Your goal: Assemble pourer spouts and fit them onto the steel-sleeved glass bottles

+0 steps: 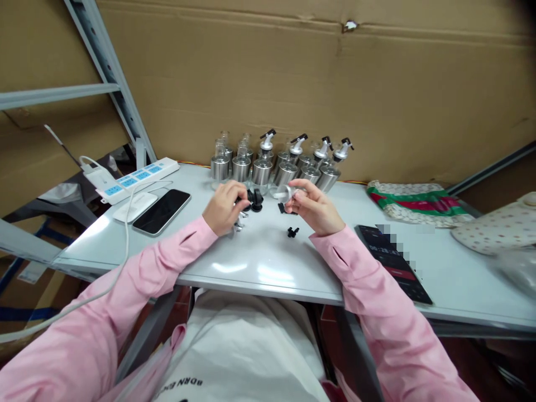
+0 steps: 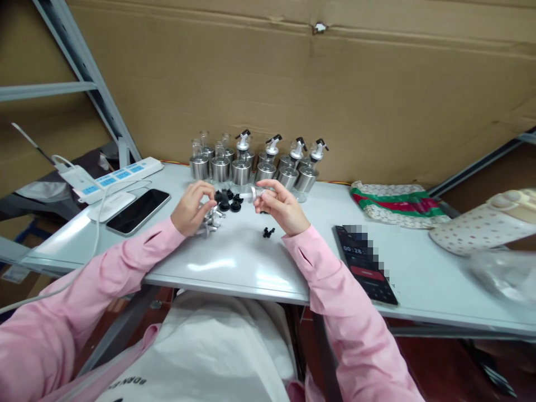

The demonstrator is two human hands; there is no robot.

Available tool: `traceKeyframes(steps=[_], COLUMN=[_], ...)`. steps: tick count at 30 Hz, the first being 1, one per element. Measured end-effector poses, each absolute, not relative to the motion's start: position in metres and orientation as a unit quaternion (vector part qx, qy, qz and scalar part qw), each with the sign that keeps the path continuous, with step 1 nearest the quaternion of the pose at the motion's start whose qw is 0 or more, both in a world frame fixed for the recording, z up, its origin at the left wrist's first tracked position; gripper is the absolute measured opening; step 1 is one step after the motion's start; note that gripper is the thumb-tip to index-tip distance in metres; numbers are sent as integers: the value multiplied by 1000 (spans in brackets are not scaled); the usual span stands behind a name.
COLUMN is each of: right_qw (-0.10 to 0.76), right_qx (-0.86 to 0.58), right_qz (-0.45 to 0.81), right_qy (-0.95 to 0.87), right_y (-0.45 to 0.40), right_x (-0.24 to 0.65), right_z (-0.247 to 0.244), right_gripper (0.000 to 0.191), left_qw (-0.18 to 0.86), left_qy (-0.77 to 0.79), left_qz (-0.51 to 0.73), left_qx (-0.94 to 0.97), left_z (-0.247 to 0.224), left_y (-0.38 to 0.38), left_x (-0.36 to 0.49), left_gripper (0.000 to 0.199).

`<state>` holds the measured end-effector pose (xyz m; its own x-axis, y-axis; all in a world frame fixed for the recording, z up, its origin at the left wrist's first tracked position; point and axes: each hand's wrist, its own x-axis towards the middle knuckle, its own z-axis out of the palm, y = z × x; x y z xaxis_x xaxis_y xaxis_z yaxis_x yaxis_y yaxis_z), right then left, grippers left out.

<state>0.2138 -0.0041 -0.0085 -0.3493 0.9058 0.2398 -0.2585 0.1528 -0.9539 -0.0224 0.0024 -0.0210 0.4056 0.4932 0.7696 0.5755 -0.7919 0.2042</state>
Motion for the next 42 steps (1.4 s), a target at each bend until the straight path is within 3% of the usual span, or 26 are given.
traceKeyframes(steps=[5,15,23,32,42], right_qw=[463,409,445,452,452], right_qx=[-263,-244,-282,-288,-250], right_qz=[583,568,517,520,566], right_qy=[-613,-671,-674,-665,-642], right_y=[-8,-8,-14,-11,-16], right_x=[214,209,200,198,189], right_z=[-4,-14,-15,-16,-17], right_gripper=[23,19,18,21,19], left_qw=[45,29,-123,-196,-136], left_qy=[-217,-219,-258,-216,-185], left_qz=[-467,-479,-467,-452,-480], left_qx=[-856,-849,-837,-843,-847], left_z=[-26,-32,-40,-43,-37], left_y=[-26,-21,-26,-22,-24], left_x=[-10,-10,-10,-10,-11], left_gripper=[20,15,15,13,7])
